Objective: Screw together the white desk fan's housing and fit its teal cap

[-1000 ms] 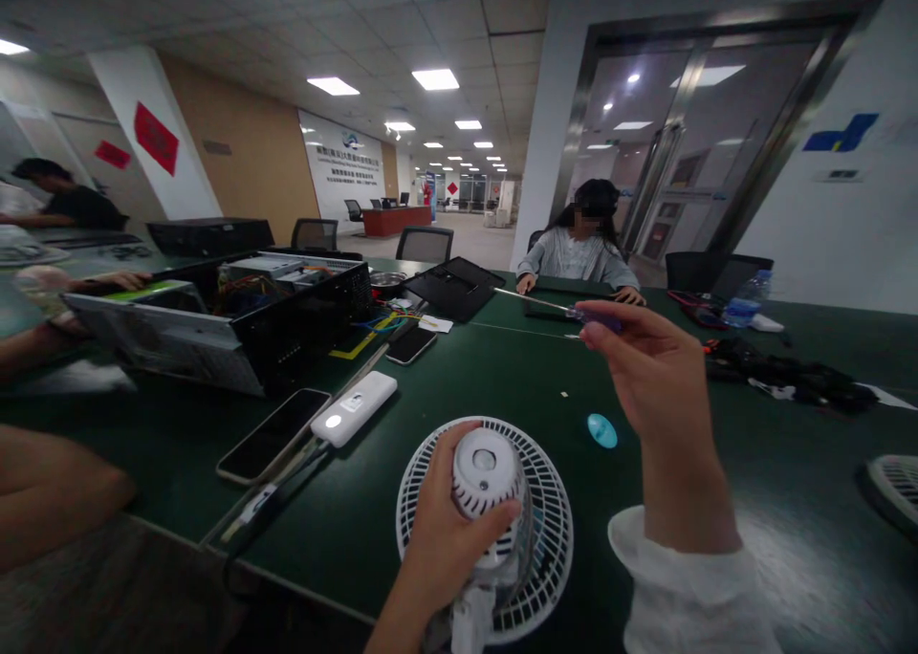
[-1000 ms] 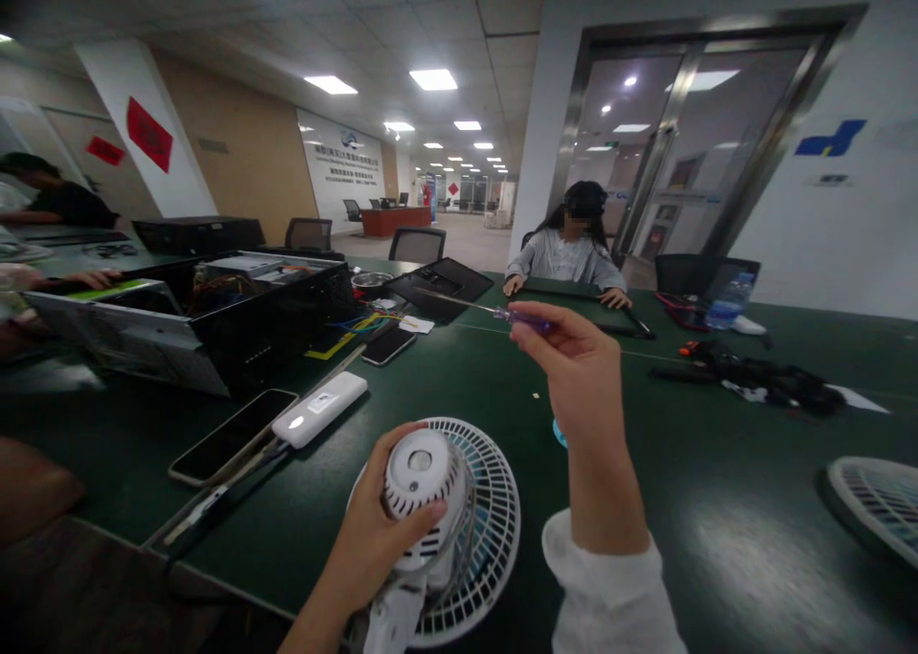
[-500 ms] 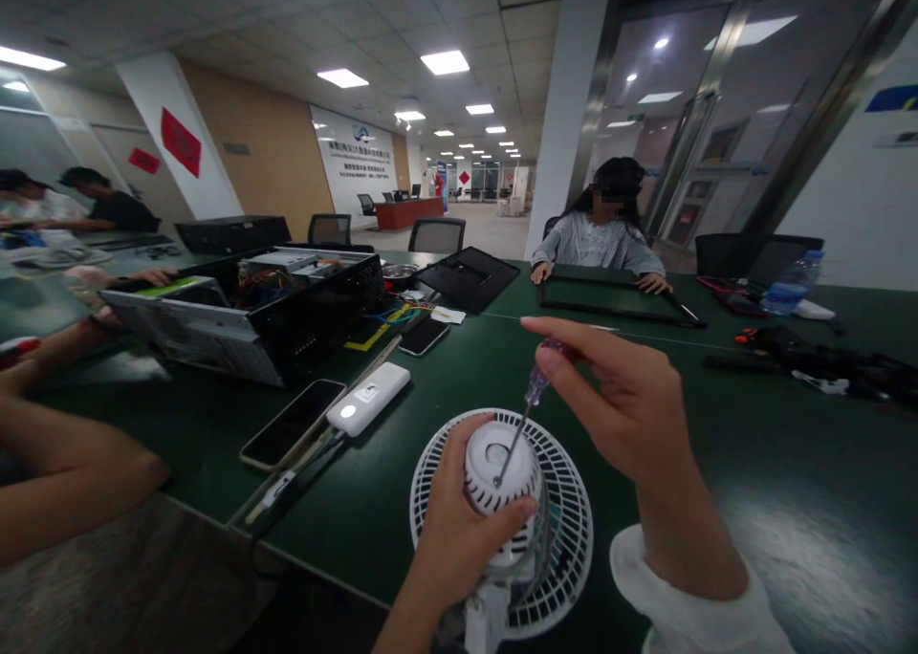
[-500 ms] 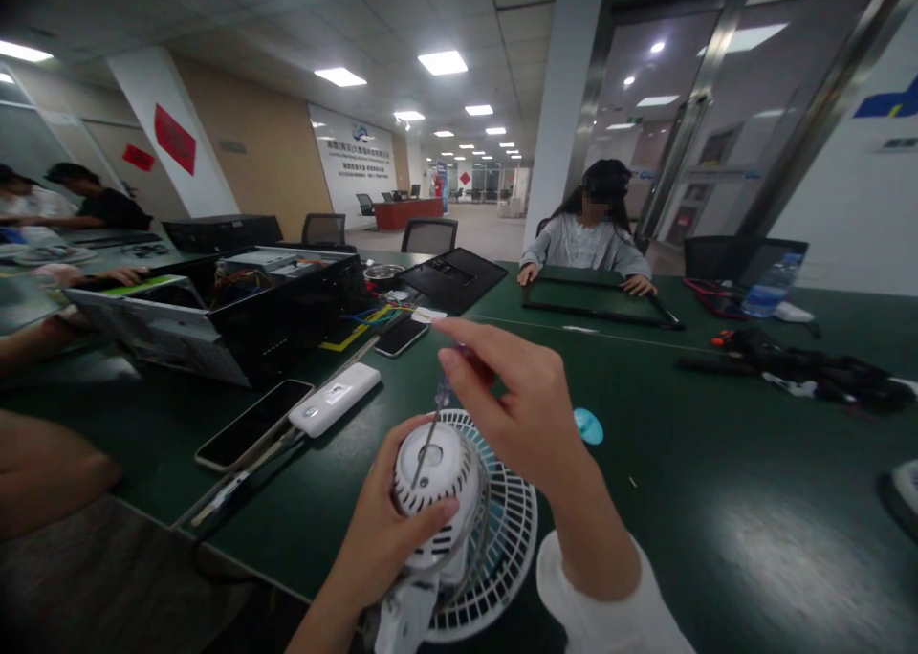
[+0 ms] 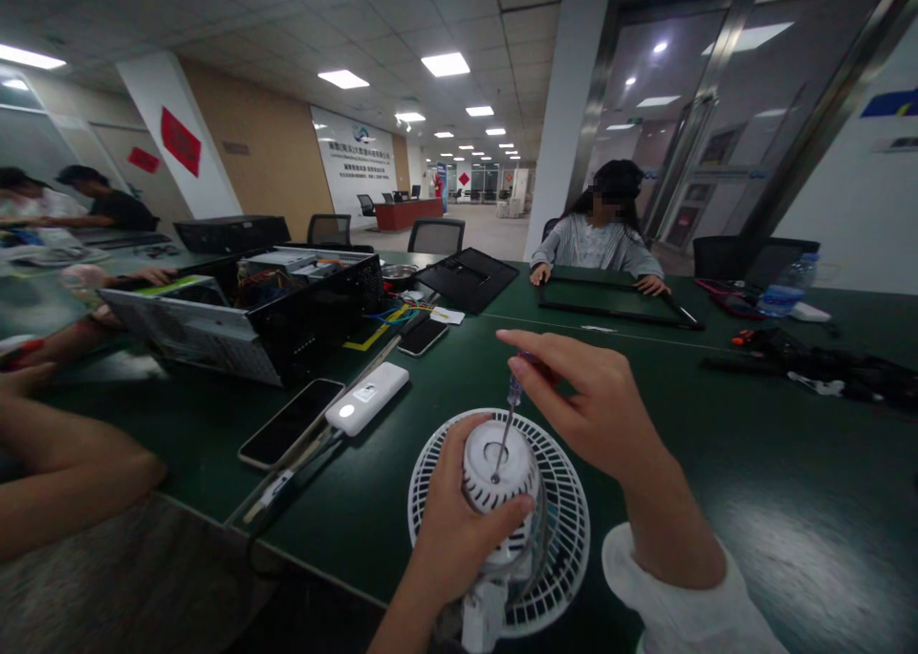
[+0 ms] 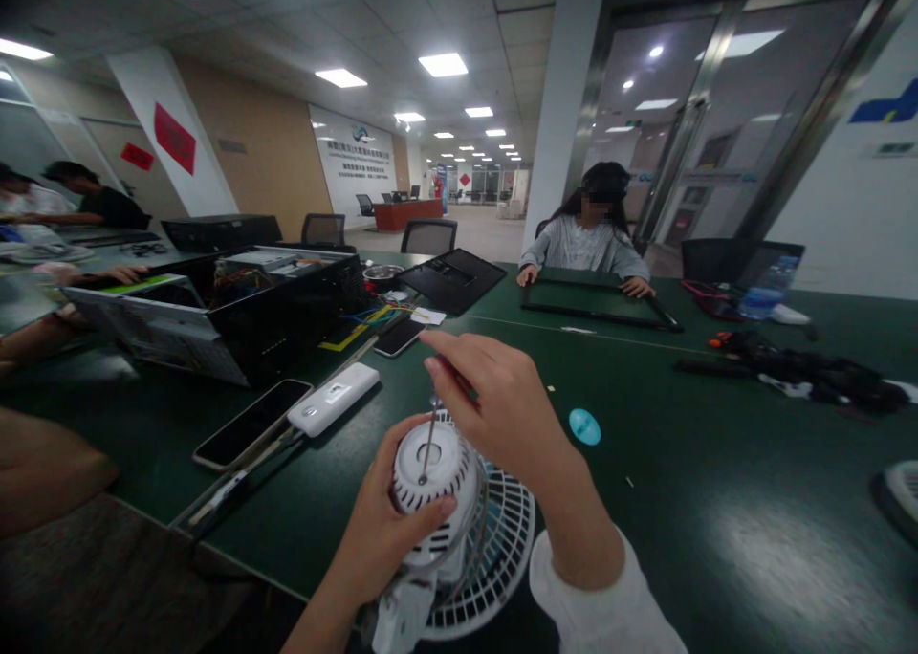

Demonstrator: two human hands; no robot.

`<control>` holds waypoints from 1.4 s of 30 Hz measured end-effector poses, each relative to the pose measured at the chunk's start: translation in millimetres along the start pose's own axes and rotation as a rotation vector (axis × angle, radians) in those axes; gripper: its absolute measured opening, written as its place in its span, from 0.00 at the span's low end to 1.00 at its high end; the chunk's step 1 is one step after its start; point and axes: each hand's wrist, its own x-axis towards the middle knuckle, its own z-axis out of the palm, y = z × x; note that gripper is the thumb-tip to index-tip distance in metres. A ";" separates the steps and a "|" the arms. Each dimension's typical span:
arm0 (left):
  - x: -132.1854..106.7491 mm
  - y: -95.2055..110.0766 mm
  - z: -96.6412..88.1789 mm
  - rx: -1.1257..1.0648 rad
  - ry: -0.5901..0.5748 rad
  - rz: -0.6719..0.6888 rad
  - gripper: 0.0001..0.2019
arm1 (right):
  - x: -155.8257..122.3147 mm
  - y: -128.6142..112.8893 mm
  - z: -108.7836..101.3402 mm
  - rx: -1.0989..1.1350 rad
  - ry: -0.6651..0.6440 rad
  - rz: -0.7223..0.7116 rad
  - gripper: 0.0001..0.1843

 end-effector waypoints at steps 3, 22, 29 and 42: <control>-0.1 -0.2 0.4 0.006 0.014 0.001 0.29 | 0.4 -0.8 1.3 0.016 -0.021 -0.006 0.13; -0.7 1.3 0.4 0.000 0.003 0.003 0.30 | 2.1 -14.2 7.9 0.224 -0.029 0.117 0.15; 0.2 -0.4 0.2 0.023 0.015 -0.010 0.30 | 2.3 -19.6 5.3 0.158 0.030 0.114 0.08; 0.6 0.1 0.1 0.025 0.013 0.002 0.31 | 0.6 -24.5 2.3 0.171 0.034 0.135 0.10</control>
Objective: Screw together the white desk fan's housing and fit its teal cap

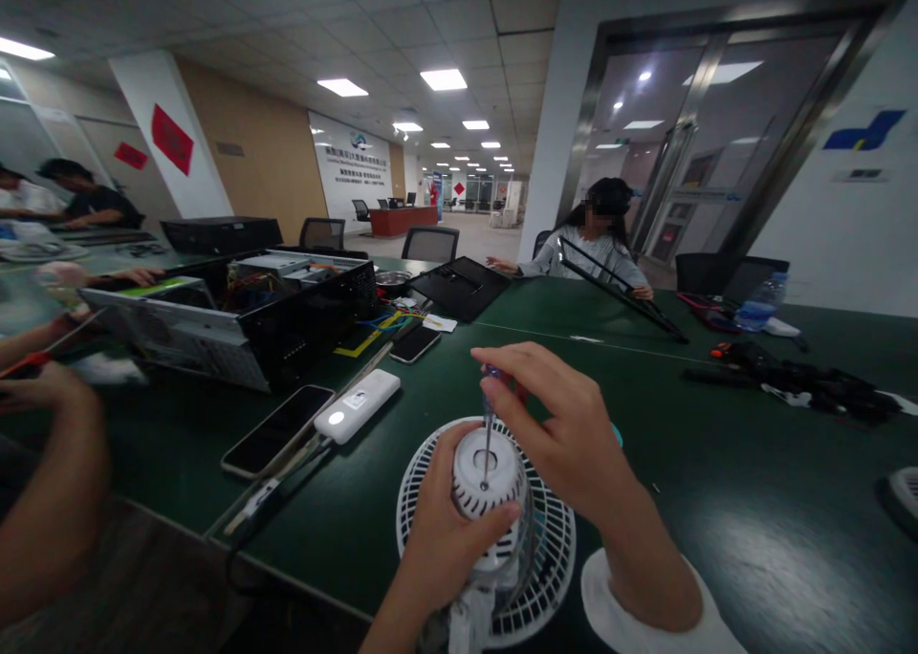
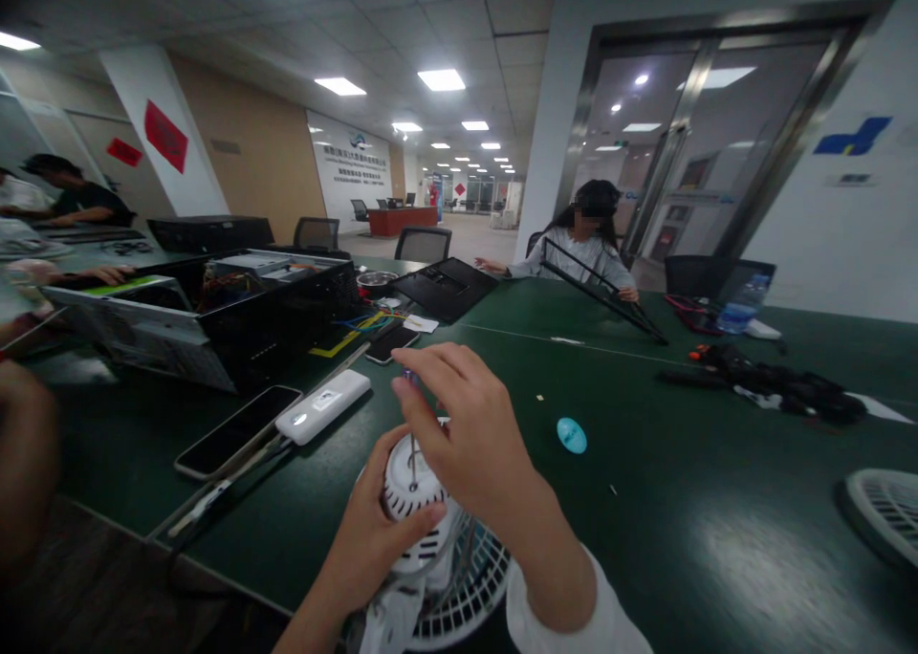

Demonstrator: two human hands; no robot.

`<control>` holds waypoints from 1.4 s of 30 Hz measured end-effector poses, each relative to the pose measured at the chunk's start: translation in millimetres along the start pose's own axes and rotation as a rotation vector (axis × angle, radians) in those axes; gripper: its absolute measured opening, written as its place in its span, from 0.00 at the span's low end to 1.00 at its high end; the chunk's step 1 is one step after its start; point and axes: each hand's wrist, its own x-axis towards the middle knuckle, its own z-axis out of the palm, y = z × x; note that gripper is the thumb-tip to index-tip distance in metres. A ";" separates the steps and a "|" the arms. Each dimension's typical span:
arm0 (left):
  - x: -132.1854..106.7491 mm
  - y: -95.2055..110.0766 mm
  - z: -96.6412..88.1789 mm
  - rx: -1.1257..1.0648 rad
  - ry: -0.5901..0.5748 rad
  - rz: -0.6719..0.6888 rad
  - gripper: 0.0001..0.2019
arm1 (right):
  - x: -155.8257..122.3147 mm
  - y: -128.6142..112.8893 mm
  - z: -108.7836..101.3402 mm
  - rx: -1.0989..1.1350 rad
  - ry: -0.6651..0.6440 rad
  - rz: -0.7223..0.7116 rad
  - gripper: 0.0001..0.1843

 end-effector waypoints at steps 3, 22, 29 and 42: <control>-0.1 -1.0 0.3 -0.002 0.004 -0.002 0.31 | 0.5 1.0 0.0 0.055 -0.029 0.038 0.13; 1.2 -1.6 0.1 0.000 -0.001 0.012 0.31 | -1.6 -1.3 -1.3 0.007 -0.038 -0.027 0.16; -1.1 -3.6 -0.4 -0.007 -0.010 0.003 0.31 | -1.0 -1.8 0.7 -0.096 -0.004 -0.064 0.11; -0.5 0.4 0.1 -0.020 -0.012 -0.004 0.31 | -1.6 -4.1 3.3 -0.113 -0.015 -0.074 0.14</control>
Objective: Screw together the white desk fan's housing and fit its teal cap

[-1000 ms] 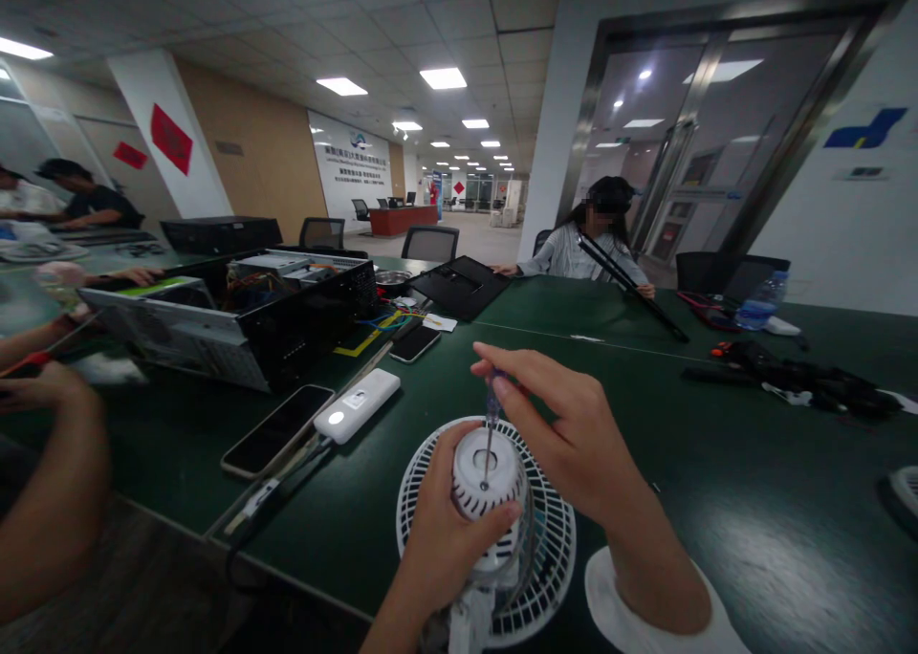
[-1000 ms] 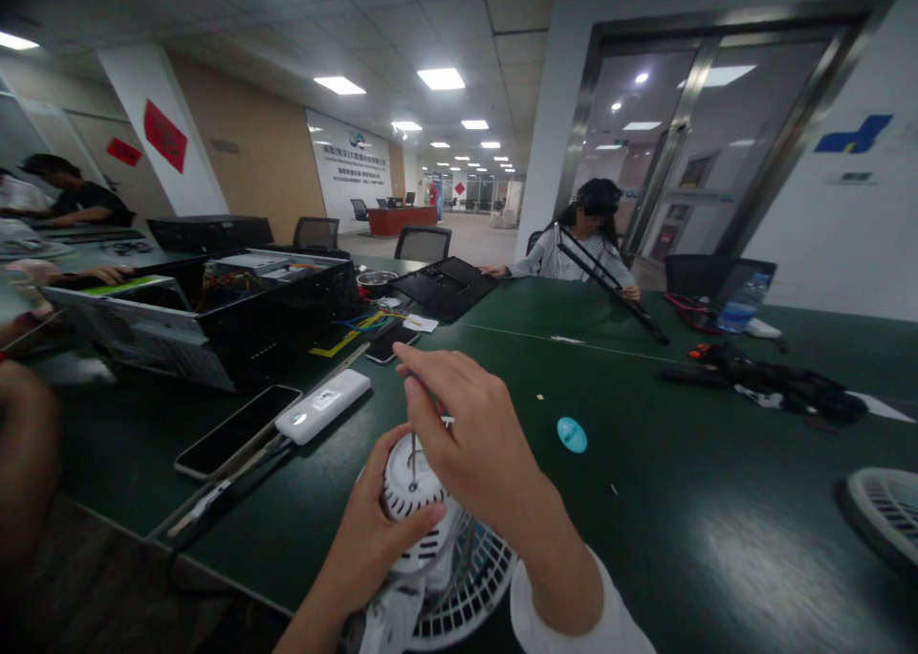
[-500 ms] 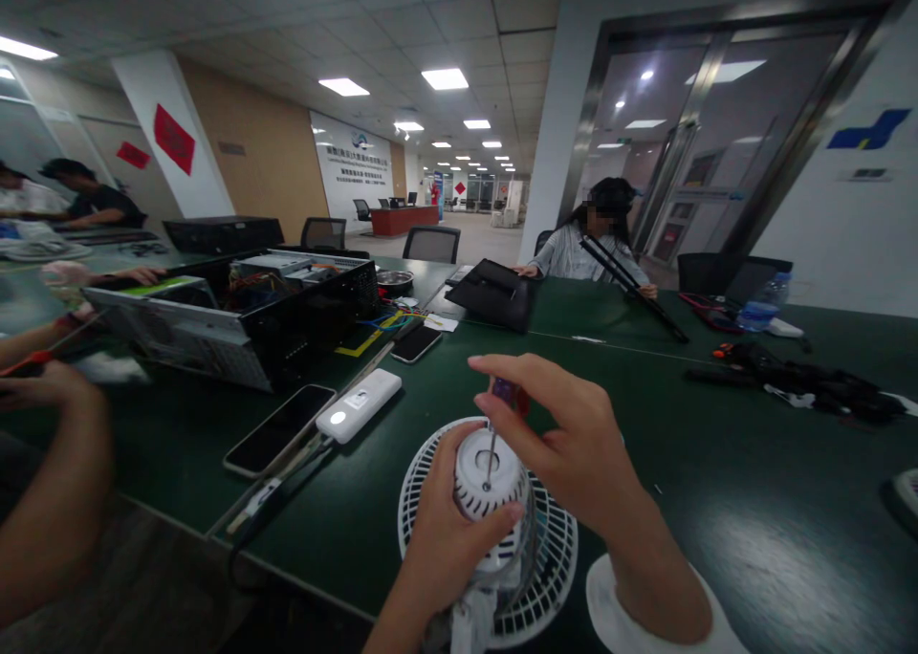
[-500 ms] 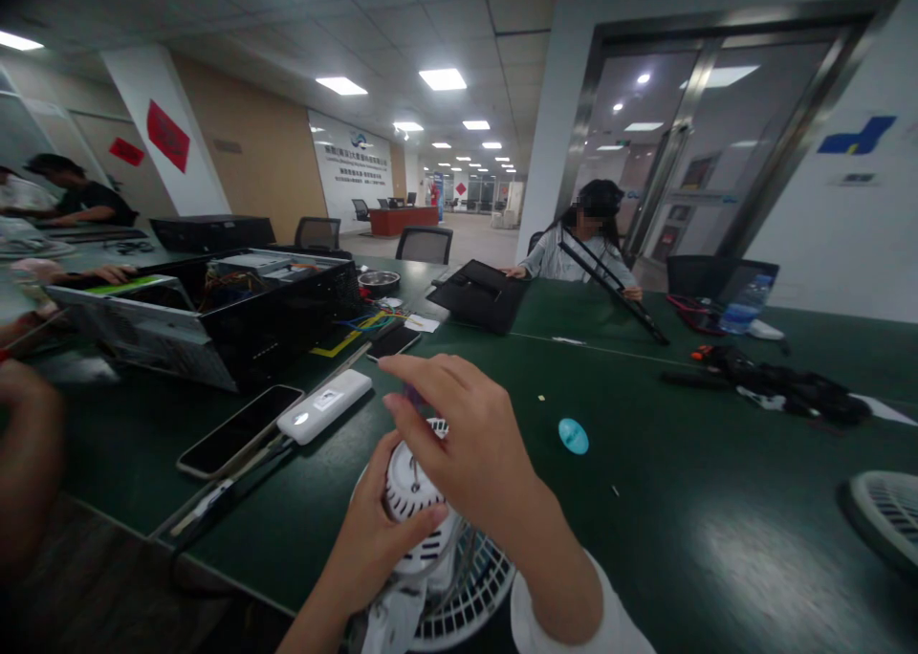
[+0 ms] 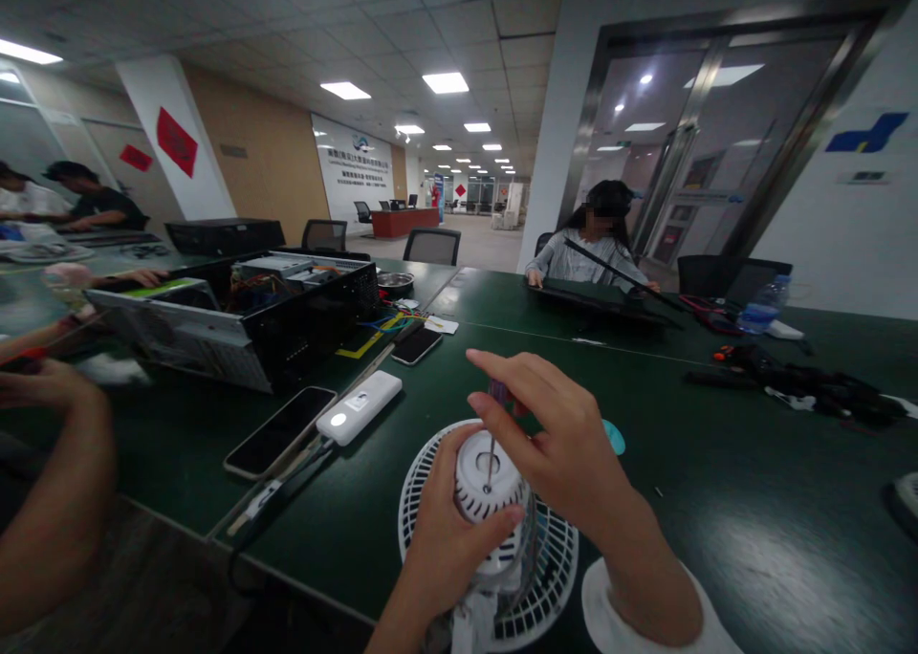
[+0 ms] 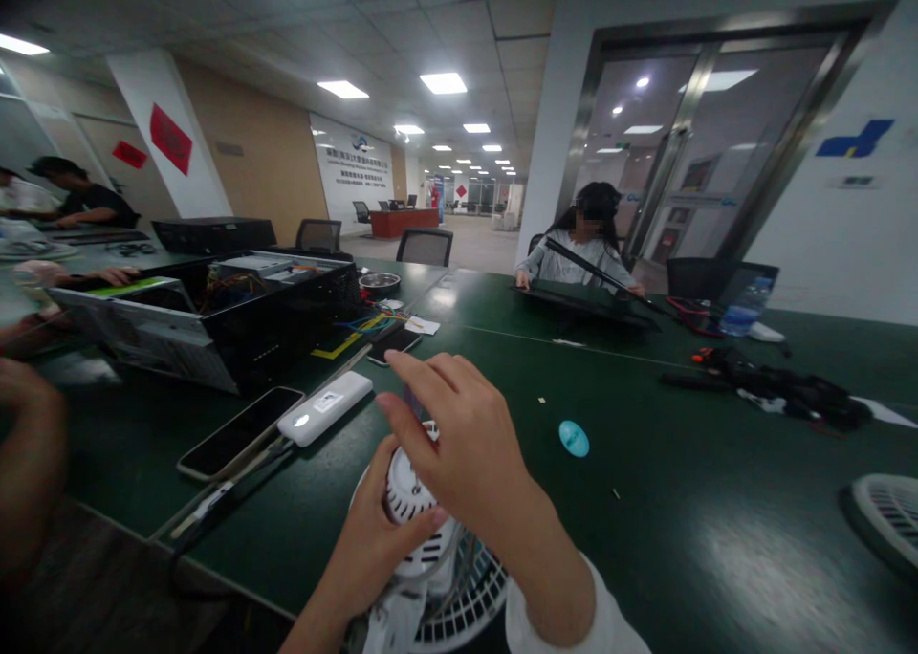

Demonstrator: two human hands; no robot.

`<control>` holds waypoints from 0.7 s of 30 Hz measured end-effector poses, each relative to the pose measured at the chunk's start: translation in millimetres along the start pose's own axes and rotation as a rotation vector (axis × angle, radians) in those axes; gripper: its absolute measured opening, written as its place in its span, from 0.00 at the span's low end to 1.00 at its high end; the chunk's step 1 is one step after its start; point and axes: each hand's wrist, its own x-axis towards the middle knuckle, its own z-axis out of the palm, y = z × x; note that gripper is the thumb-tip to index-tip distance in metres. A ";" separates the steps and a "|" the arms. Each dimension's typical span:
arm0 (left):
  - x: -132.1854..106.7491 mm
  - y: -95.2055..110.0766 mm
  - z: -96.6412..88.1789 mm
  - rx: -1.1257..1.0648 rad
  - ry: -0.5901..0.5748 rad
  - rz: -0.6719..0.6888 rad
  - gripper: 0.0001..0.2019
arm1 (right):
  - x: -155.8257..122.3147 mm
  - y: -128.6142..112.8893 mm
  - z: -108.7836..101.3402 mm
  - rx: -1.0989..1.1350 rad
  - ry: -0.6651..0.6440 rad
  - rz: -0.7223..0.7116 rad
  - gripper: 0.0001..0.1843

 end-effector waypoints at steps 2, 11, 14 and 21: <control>0.0 -1.0 0.3 0.011 0.003 0.011 0.31 | -0.1 0.5 -0.3 0.076 -0.030 0.005 0.18; -0.6 -1.5 0.8 0.027 0.020 0.013 0.30 | -0.6 0.6 1.3 0.052 0.018 -0.015 0.13; -1.1 -1.8 0.2 0.028 0.016 0.014 0.31 | -1.5 -0.6 0.6 0.148 -0.032 -0.006 0.18; -0.4 -0.5 0.0 0.016 0.018 0.012 0.31 | -0.2 -2.3 1.2 0.072 -0.023 0.033 0.12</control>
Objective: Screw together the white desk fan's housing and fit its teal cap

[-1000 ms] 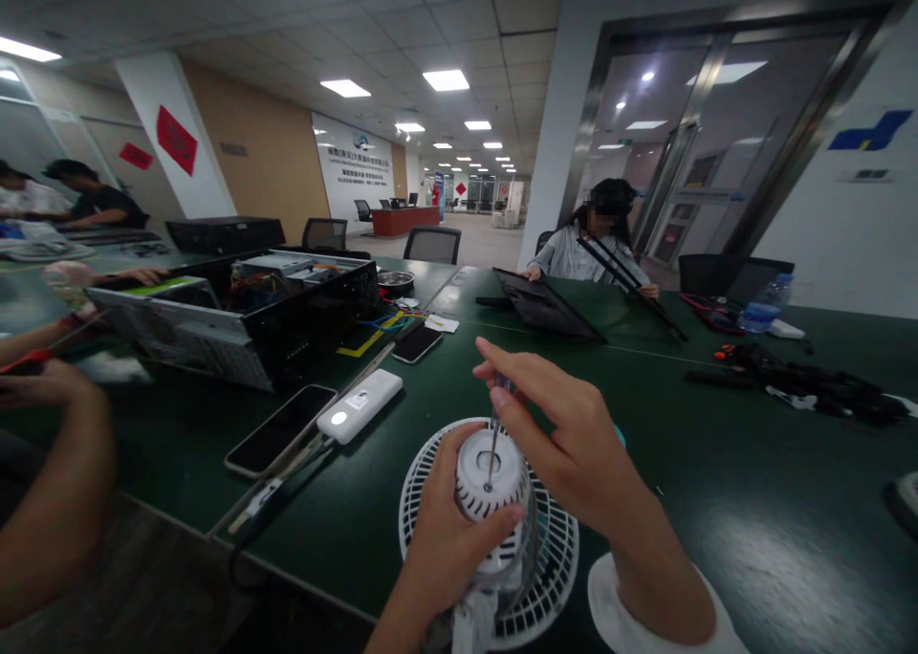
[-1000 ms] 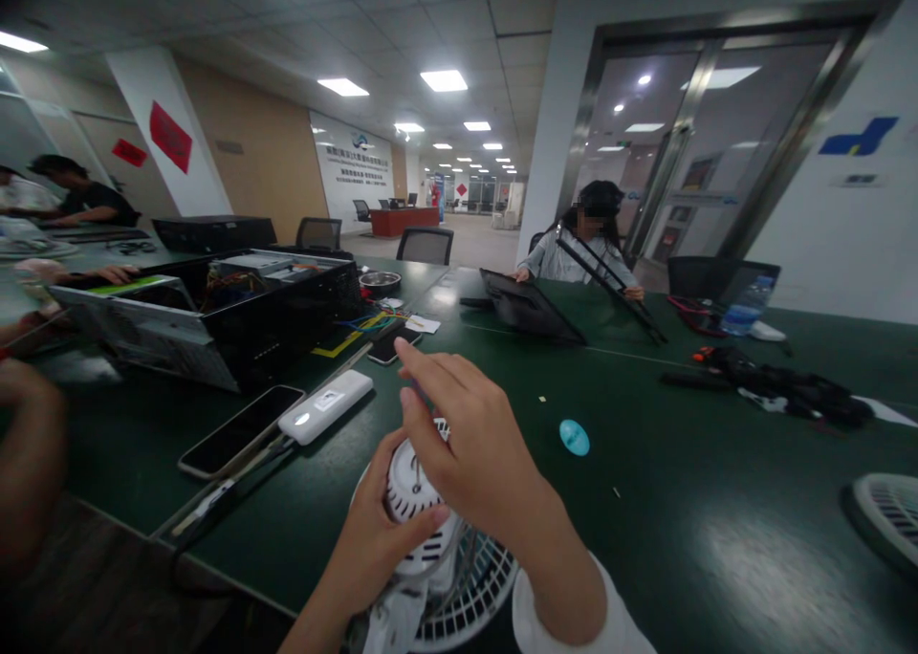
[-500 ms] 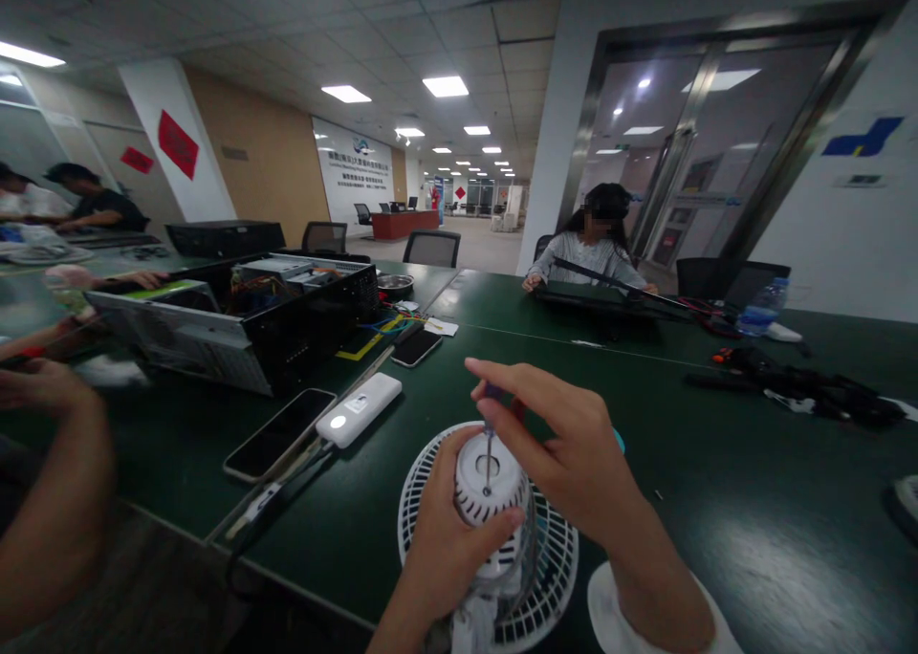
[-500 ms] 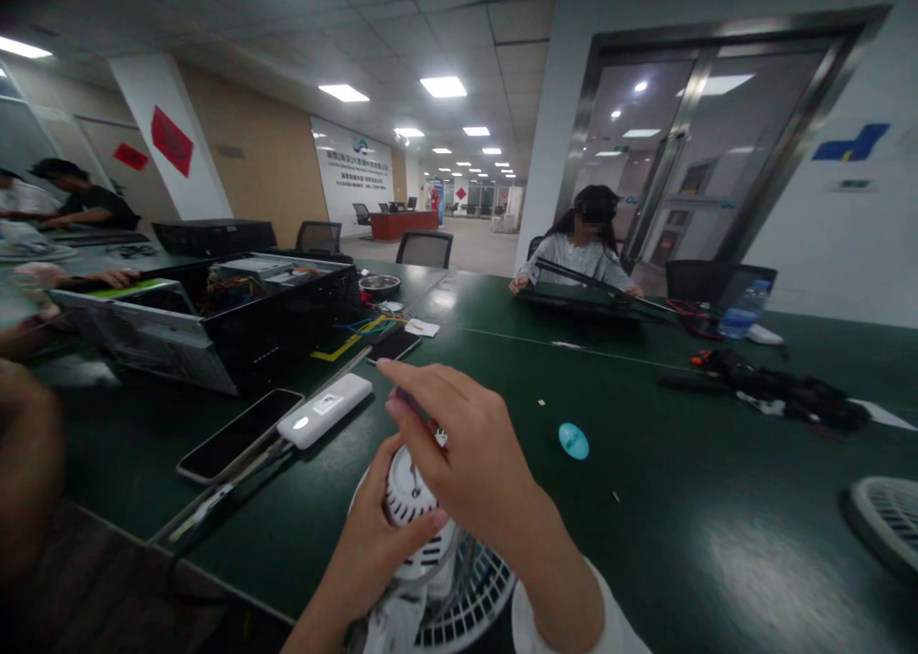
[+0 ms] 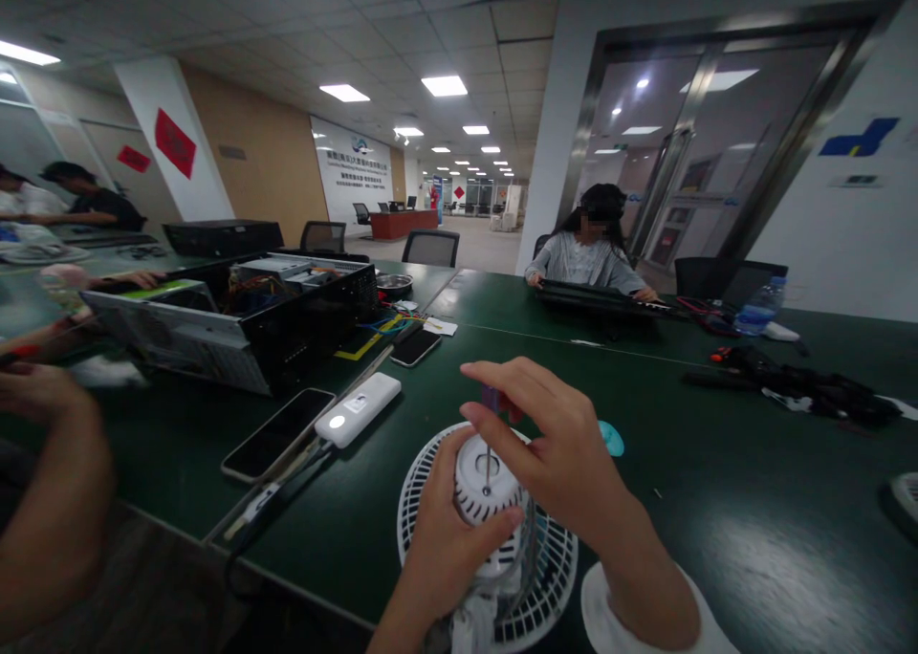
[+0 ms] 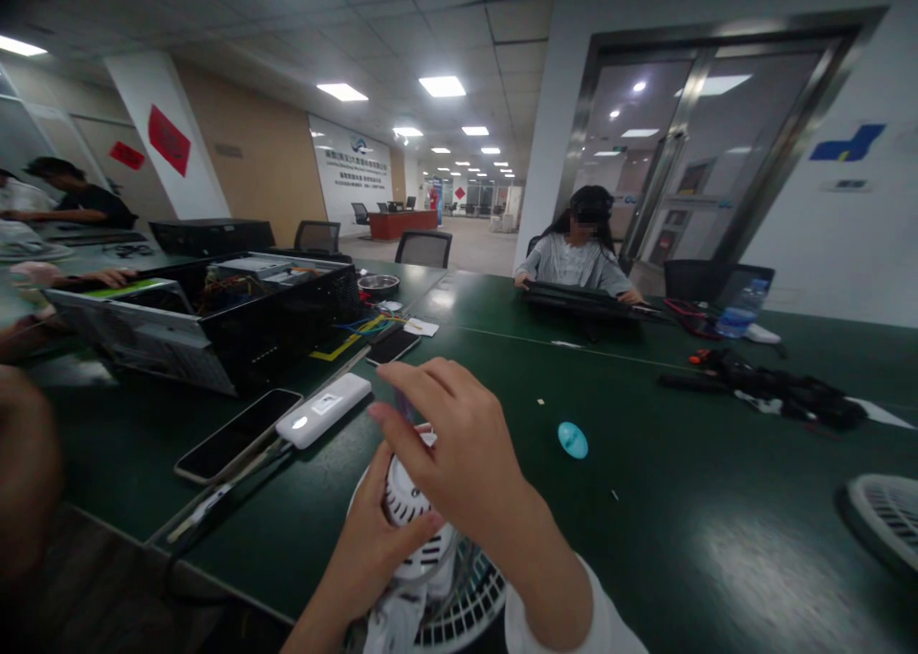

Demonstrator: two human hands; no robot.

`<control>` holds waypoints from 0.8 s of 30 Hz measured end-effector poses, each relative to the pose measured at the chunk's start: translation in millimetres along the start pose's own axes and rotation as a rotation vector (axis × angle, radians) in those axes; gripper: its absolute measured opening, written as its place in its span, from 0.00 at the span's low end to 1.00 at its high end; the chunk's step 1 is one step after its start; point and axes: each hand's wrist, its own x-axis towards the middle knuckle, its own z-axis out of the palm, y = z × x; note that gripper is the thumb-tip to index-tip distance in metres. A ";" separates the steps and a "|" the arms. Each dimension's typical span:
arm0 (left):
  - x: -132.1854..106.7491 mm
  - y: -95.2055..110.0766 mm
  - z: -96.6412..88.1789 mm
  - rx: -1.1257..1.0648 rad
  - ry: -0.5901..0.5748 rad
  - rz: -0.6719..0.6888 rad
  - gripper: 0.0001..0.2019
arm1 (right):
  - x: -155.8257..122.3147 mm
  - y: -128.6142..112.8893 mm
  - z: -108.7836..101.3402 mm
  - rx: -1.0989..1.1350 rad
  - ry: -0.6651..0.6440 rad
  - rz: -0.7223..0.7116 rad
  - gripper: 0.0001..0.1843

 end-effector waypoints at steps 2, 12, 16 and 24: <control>0.4 1.7 -0.2 -0.001 -0.005 -0.005 0.30 | 0.3 -0.3 -0.8 0.061 -0.029 0.018 0.16; 0.0 1.5 0.6 -0.036 -0.002 0.025 0.31 | -0.5 0.8 -0.2 0.033 0.003 -0.010 0.16; 0.1 -0.8 0.7 -0.029 -0.003 0.038 0.32 | -0.2 0.6 -1.1 0.077 -0.003 -0.005 0.17; 0.0 0.9 0.5 -0.027 -0.007 0.036 0.31 | 1.4 2.9 -1.8 -0.002 0.021 0.019 0.15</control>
